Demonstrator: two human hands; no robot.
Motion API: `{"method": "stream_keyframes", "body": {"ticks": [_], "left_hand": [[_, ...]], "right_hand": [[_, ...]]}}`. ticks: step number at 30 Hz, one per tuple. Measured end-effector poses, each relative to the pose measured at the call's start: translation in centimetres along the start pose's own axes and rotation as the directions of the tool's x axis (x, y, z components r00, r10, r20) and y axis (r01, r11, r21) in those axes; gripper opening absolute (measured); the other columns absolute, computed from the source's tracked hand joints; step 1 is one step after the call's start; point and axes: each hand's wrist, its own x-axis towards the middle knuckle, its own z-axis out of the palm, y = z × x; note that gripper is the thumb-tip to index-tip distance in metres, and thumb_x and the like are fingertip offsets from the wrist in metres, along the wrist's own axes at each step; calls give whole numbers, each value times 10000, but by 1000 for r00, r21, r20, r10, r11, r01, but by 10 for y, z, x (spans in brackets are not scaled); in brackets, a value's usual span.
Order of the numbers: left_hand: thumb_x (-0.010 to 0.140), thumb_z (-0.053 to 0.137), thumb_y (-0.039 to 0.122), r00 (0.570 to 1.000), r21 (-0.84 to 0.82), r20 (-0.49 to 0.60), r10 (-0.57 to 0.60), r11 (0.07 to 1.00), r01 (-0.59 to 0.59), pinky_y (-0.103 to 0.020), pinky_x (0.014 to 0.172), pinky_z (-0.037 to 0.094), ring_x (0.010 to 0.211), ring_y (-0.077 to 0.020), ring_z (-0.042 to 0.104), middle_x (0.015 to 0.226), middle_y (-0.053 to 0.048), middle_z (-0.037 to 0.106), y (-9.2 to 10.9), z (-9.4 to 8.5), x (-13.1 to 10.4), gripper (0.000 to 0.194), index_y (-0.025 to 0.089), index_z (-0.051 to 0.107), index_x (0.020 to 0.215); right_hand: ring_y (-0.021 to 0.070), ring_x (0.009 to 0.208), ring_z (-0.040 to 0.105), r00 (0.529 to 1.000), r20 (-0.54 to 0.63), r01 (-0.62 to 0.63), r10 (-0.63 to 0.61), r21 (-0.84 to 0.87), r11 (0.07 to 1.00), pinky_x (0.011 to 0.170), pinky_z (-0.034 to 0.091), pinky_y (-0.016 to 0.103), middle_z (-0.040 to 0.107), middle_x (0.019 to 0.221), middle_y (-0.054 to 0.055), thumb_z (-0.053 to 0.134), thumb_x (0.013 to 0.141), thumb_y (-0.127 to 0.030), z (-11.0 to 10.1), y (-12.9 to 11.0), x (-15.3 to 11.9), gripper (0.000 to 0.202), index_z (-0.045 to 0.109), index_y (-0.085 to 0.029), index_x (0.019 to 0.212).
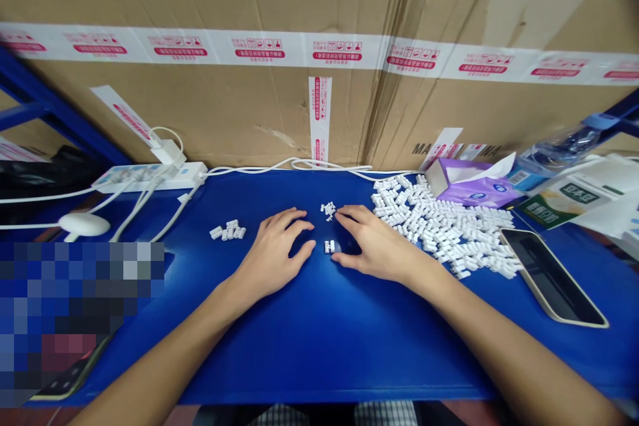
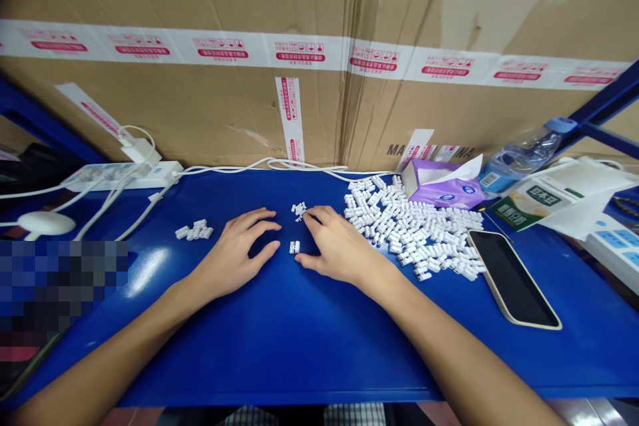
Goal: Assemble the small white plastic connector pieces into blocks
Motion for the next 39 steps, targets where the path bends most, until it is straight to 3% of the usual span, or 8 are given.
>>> {"method": "stream_keyframes", "body": {"ticks": [2,5,9,16,20,24,28,39], "left_hand": [[991,536,315,1000,36,4,-4,999,4,-569,1164,343,1418,-315,464,1462,-130,579,-2,2,0,290,204,661,1228],[1013,504,339,998,88,56,-9,996,4,-607,1194,282,1475,-323,393,1549,-142,497,-1,3,-1,385,210,599,1363],[1033,465,336,994,128,107,-6,992,-8,-624,1191,263,1495,-323,358,1593,-123,443,2,3,-2,453,268,508,1479],[995,532,305,997,176,68,-25,984,13,-612,1125,341,1414,-345,449,1499,-111,554,6,2,6,357,253,644,1330],[979,561,263,999,201,38,-29,979,21,-547,1007,439,1238,-323,582,1353,-87,652,11,-2,21,282,255,698,1226],[982,534,167,985,207,150,85,971,-116,-442,869,483,1020,-269,655,1132,-61,712,13,-7,42,312,266,702,1226],[982,537,151,969,216,201,143,958,-186,-410,825,486,984,-266,674,1063,-60,713,12,-7,56,332,269,707,1242],[997,567,227,971,-18,135,197,980,-196,-382,916,511,990,-233,671,1081,-66,724,-16,-9,44,186,214,733,1079]], "right_hand": [[418,1485,330,999,25,-30,30,-6,1000,1182,368,574,386,1565,305,699,880,-488,4,1,-4,859,411,25,1507],[417,1535,184,993,89,-79,80,-6,997,1224,296,580,234,1623,316,565,944,-552,11,2,-8,888,322,54,1545],[401,1538,131,985,151,-83,84,-11,996,1246,230,585,186,1635,290,427,997,-571,16,1,-10,833,322,42,1552],[379,1539,9,948,288,-123,134,-58,991,1268,133,549,63,1646,270,343,1016,-596,8,-4,-6,872,223,59,1579],[377,1539,3,941,308,-124,141,-73,990,1272,118,538,54,1651,259,344,1016,-600,4,-5,-5,871,216,47,1585],[385,1543,46,951,280,-121,134,-63,991,1272,138,537,96,1649,265,379,1009,-597,2,-6,-5,873,238,48,1581],[389,1545,78,956,264,-113,126,-62,992,1272,154,528,127,1644,280,397,1007,-600,1,-6,-5,878,253,56,1574],[397,1543,124,970,212,-116,120,-31,993,1261,199,540,163,1643,271,434,994,-590,3,-4,-6,861,305,45,1560]]}}
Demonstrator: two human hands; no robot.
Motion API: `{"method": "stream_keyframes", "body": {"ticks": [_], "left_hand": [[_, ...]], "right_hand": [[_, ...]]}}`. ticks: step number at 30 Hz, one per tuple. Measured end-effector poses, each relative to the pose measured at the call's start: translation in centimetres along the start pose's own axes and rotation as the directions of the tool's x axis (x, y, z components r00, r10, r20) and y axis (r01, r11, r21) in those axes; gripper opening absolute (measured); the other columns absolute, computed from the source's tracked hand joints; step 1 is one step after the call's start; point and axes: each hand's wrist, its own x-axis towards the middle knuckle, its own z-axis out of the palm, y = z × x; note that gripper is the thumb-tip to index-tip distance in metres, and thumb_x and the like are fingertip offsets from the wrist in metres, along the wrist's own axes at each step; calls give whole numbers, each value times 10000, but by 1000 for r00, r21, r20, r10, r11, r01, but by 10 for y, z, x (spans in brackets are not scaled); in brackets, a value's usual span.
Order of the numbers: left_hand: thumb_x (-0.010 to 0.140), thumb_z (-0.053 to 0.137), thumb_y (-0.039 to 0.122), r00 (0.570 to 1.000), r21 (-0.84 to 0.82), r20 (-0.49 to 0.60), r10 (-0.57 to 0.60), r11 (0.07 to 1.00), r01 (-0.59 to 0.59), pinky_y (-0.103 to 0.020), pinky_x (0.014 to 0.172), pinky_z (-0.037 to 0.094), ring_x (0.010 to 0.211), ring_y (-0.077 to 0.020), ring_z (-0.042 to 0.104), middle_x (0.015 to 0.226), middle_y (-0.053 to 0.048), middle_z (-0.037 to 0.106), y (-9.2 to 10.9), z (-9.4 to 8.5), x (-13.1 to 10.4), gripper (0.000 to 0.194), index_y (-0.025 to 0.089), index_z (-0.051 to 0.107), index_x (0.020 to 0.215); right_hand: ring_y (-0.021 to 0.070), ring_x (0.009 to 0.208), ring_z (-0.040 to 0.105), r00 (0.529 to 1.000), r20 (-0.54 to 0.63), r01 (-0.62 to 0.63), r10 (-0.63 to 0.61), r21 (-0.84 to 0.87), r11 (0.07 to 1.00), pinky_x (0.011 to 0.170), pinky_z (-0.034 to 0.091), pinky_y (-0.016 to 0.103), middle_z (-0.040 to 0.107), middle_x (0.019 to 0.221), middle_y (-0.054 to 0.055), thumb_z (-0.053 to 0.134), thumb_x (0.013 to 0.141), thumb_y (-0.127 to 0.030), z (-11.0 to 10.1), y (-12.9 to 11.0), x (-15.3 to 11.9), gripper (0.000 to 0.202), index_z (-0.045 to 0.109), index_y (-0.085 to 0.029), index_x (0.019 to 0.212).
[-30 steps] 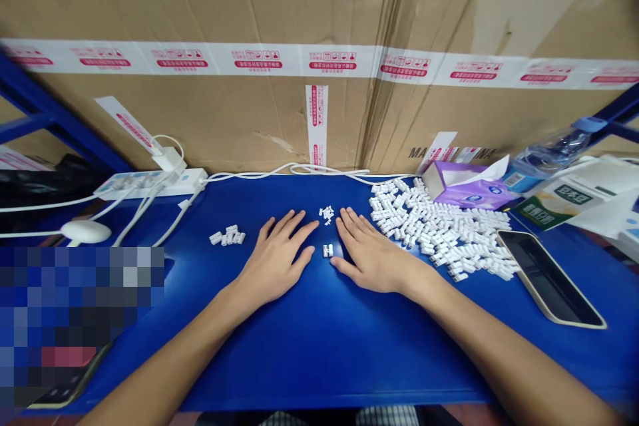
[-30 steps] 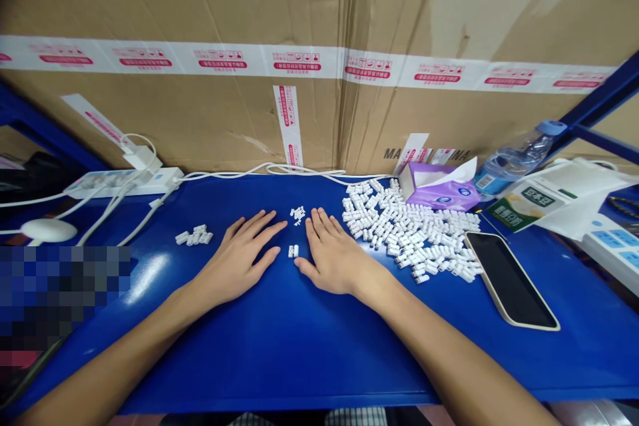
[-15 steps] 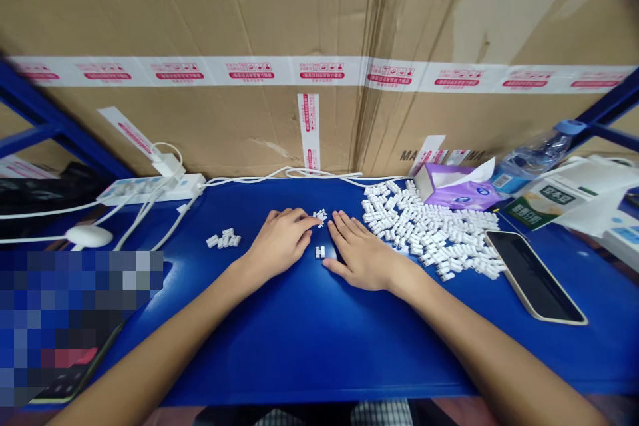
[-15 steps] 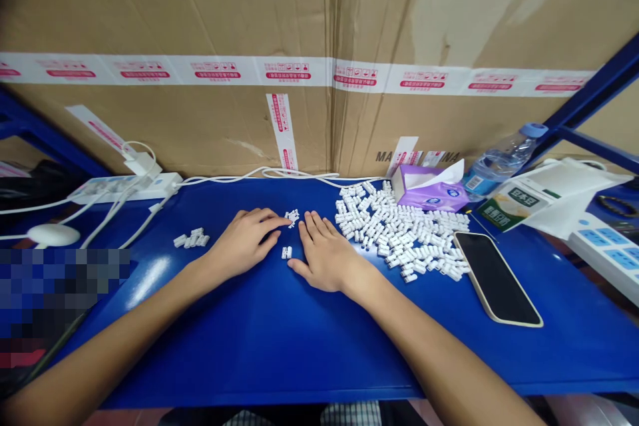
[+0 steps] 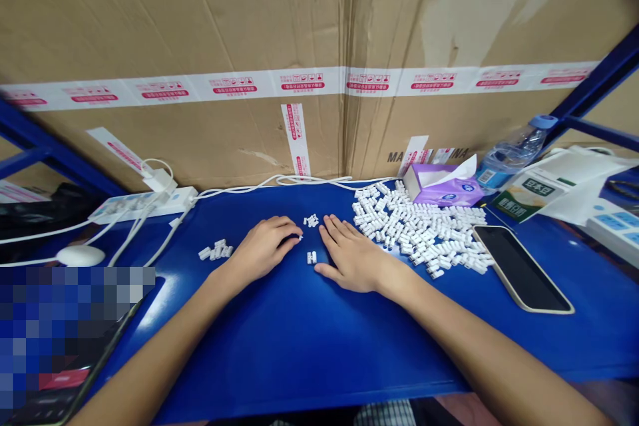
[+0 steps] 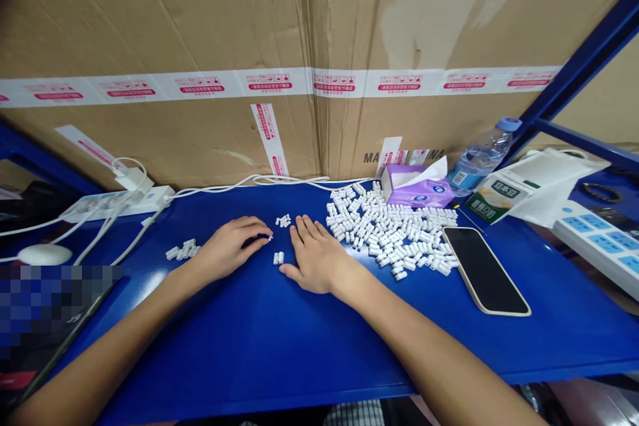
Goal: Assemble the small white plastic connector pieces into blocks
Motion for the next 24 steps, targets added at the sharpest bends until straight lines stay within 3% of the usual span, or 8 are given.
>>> {"method": "stream_keyframes", "body": {"ticks": [6,9,12,17,21,24], "left_hand": [[1002,587,289,999,-79,-20,43,996,-44,-359,875,508,945,-217,662,1034,-62,716,-5,1,-10,166,210,731,1025],[997,593,292,999,-102,-16,48,994,-49,-359,882,499,947,-216,657,1031,-58,712,-5,-1,-9,159,208,727,1016],[1002,572,296,997,-103,29,67,993,-64,-360,869,493,939,-218,651,1023,-54,707,-6,-3,-8,182,212,727,959],[989,549,236,995,-87,43,87,993,-83,-361,867,482,908,-210,652,988,-49,717,-5,-4,-10,168,195,703,937],[956,580,197,998,-61,12,68,996,-67,-366,832,466,850,-209,657,904,-31,734,-3,-1,-13,117,190,687,908],[976,548,193,997,-60,-1,75,995,-75,-366,826,477,863,-219,648,926,-50,733,-1,0,-13,177,180,693,1077]], "right_hand": [[402,1537,187,999,-41,11,-12,-12,1000,1245,253,530,246,1627,287,508,970,-580,-2,0,2,850,364,35,1539],[421,1506,286,995,-93,24,-27,-28,999,1213,314,538,370,1583,286,608,929,-564,-4,1,3,803,470,-7,1491],[428,1442,402,990,-129,61,-63,-13,998,1152,383,549,537,1478,225,681,909,-502,-8,3,4,612,629,-102,1369],[323,1217,568,969,-223,117,-103,48,992,1005,439,480,687,1250,116,720,917,-358,-9,4,8,289,745,-182,1145],[271,1060,581,960,-249,151,-126,84,985,898,390,436,707,1125,79,734,911,-323,-6,3,9,228,746,-210,1108],[252,1011,569,965,-234,154,-122,120,981,856,367,405,701,1083,69,720,921,-298,-5,1,9,203,742,-209,1103]]}}
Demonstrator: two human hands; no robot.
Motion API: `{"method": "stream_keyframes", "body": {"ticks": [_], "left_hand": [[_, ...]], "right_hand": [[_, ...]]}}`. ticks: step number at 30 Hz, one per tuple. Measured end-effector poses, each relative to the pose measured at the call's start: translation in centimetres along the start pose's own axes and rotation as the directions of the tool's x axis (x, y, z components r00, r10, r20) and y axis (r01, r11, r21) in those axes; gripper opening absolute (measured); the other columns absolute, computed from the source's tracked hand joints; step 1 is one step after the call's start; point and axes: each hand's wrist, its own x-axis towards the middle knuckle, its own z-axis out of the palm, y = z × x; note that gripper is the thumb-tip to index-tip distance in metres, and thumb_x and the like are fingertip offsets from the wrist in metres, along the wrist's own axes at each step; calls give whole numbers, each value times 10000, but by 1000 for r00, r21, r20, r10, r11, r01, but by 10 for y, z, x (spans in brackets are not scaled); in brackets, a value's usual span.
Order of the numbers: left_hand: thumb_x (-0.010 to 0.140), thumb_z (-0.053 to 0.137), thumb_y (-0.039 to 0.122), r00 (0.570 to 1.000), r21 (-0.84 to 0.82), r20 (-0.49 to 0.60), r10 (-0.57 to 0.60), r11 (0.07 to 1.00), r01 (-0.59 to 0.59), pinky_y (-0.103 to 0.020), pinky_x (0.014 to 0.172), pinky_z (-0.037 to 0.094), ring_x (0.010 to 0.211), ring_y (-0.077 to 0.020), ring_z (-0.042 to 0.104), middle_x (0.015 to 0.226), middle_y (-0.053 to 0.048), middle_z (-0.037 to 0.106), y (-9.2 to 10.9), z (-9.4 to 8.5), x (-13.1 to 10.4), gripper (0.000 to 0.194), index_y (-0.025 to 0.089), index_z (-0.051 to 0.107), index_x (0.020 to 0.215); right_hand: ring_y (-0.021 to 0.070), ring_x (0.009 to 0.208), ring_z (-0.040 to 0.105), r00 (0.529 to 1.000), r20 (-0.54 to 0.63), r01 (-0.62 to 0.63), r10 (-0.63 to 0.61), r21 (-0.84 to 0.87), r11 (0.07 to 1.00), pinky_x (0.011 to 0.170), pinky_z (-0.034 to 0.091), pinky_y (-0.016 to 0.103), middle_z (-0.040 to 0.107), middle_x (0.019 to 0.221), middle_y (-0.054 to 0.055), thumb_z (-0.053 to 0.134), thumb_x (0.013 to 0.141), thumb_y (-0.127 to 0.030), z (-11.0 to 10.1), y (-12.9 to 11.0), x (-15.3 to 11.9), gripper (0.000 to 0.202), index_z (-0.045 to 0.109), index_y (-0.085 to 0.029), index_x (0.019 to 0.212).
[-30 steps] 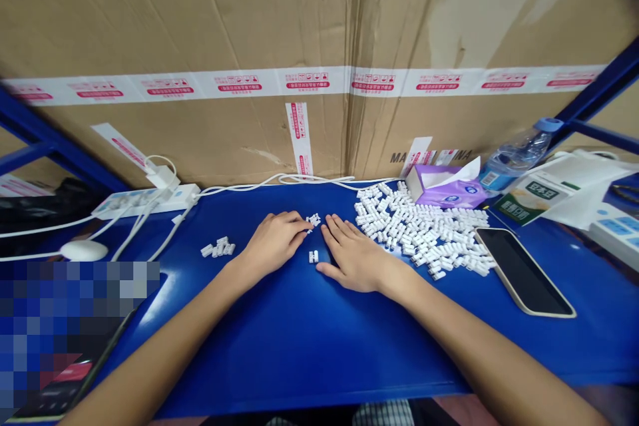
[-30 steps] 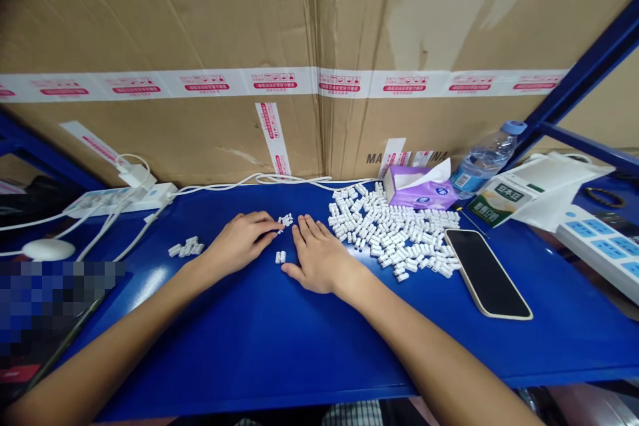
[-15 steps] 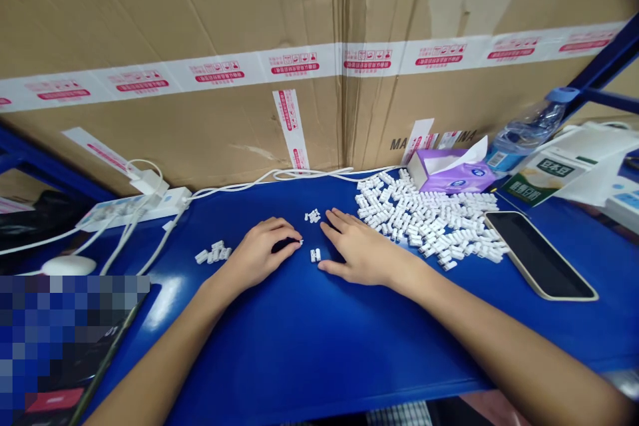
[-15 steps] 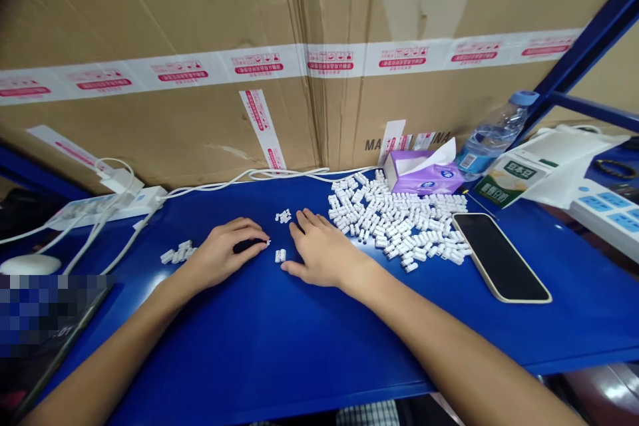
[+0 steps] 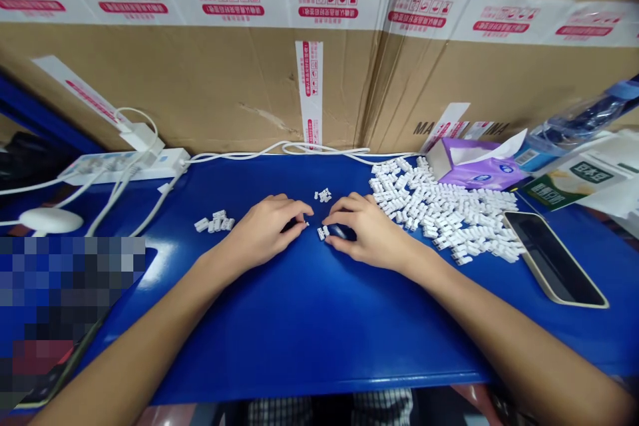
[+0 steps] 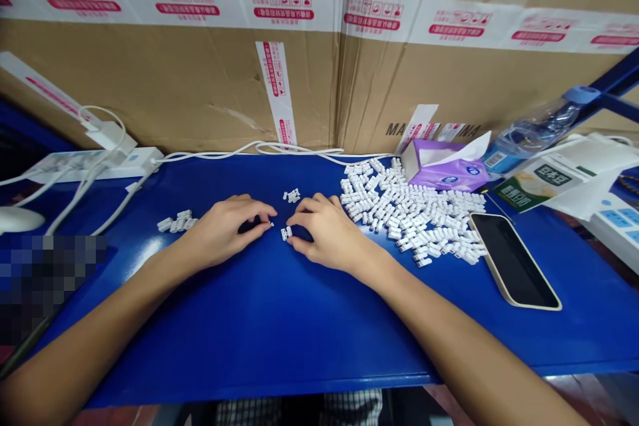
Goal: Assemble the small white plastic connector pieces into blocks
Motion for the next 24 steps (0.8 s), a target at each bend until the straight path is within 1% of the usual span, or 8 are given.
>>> {"method": "stream_keyframes", "body": {"ticks": [2,3,6,9,13,16,19,24], "left_hand": [[1005,505,209,1000,5,-3,17,1000,-17,-372,844,487,904,-231,639,967,-73,719,1,0,0,261,183,689,1188],[1018,483,218,1000,6,-2,24,1000,-24,-374,852,489,920,-234,634,983,-82,710,1,0,0,284,190,696,1204],[1031,467,232,1000,-20,-8,25,999,-25,-365,852,493,926,-226,634,996,-84,698,3,0,0,297,206,737,1151],[1015,511,232,1000,-88,-6,3,996,-3,-339,858,495,924,-208,659,994,-61,732,6,0,1,256,209,755,1090],[974,586,244,995,-216,-20,-94,973,88,-289,827,510,867,-178,701,980,-24,775,13,-2,2,195,224,770,1036],[960,618,263,990,-314,13,-138,940,135,-269,811,522,841,-167,714,966,-8,787,16,-2,2,174,240,783,1010],[955,636,275,991,-372,31,-130,919,132,-268,804,531,853,-170,721,957,-12,788,15,-1,2,158,238,788,976],[948,659,300,993,-396,-1,-120,912,110,-287,811,538,870,-176,714,983,-31,770,14,0,3,144,235,788,956]], "right_hand": [[249,1007,562,1000,7,-10,10,12,1000,859,362,398,693,1082,69,719,923,-289,0,-1,0,185,743,-208,1088],[249,1008,560,1000,9,-12,12,13,1000,864,362,397,690,1081,70,719,924,-290,0,-1,0,181,743,-209,1084],[249,1006,557,1000,9,-14,14,10,1000,874,363,396,687,1076,74,715,928,-290,0,-2,0,179,740,-208,1086],[248,1002,559,1000,5,-10,10,6,1000,875,363,395,687,1072,74,706,934,-286,0,-2,0,174,737,-206,1086],[241,987,561,1000,7,-6,6,7,1000,862,356,388,687,1059,72,706,934,-290,0,-2,0,170,737,-202,1077],[238,980,558,1000,1,-11,11,7,1000,841,347,377,686,1049,68,708,930,-283,1,-2,0,156,739,-197,1057],[239,974,556,1000,-3,-13,13,4,1000,817,335,368,686,1040,70,705,929,-279,2,-2,1,154,738,-196,1055],[241,972,555,1000,-8,-5,5,-4,1000,793,322,361,692,1008,63,699,931,-279,4,-2,0,162,735,-195,1065]]}}
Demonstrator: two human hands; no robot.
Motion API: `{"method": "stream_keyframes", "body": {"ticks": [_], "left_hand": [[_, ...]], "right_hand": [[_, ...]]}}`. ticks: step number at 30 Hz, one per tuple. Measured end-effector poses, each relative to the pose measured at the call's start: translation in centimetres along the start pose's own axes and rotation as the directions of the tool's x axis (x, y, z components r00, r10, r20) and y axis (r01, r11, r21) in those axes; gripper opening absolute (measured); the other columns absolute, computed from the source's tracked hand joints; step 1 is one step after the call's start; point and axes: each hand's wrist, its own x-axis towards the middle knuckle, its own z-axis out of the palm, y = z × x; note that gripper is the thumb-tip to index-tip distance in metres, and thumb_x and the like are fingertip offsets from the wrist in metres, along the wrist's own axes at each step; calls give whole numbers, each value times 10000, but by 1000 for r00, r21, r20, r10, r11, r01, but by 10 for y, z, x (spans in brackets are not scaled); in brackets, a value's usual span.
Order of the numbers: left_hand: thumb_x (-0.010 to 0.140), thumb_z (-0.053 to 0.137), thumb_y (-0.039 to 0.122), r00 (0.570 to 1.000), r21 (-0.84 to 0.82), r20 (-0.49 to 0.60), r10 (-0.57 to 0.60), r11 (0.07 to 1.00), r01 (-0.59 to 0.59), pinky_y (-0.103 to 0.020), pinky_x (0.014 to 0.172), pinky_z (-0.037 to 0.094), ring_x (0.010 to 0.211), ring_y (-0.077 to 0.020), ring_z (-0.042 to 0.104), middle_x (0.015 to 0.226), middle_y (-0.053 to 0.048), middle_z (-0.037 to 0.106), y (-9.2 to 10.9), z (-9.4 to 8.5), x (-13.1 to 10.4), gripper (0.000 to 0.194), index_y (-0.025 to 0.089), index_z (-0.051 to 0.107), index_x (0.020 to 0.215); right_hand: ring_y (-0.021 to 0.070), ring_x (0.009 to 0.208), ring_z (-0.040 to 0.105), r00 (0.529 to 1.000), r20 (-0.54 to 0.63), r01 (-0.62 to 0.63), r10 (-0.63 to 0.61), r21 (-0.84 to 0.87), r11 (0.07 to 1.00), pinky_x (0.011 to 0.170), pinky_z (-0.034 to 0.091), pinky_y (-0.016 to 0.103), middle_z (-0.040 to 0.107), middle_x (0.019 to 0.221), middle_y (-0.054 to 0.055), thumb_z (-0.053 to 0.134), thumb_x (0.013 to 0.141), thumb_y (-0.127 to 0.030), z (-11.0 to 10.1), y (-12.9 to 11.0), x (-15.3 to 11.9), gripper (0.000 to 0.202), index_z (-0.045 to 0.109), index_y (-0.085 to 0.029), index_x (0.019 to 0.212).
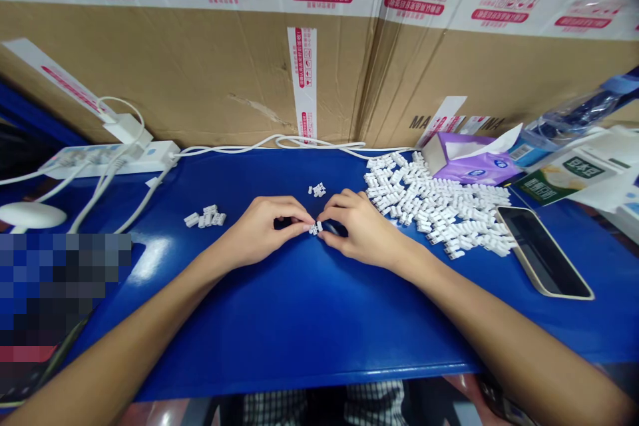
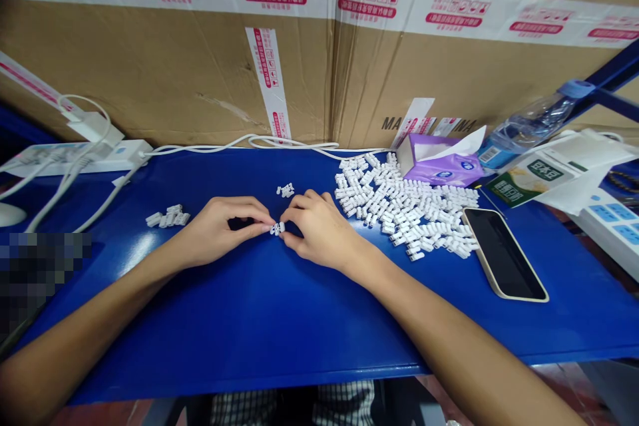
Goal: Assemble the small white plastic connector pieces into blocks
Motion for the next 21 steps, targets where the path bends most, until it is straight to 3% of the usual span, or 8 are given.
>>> {"method": "stream_keyframes", "body": {"ticks": [11,21], "left_hand": [[946,638,307,1000,21,-7,-27,999,27,-299,804,536,851,-180,711,972,-32,768,1,3,0,172,237,794,931],[882,661,274,988,39,-78,-131,990,134,-277,724,521,731,-154,661,840,3,762,7,12,2,119,218,764,898]], "right_hand": [[237,956,560,1000,0,4,-4,6,1000,785,315,359,701,963,57,690,938,-266,1,-1,1,146,734,-194,1057],[233,944,559,1000,2,13,-13,-2,1000,794,320,367,699,952,59,689,938,-270,1,-2,1,149,736,-183,1049]]}}
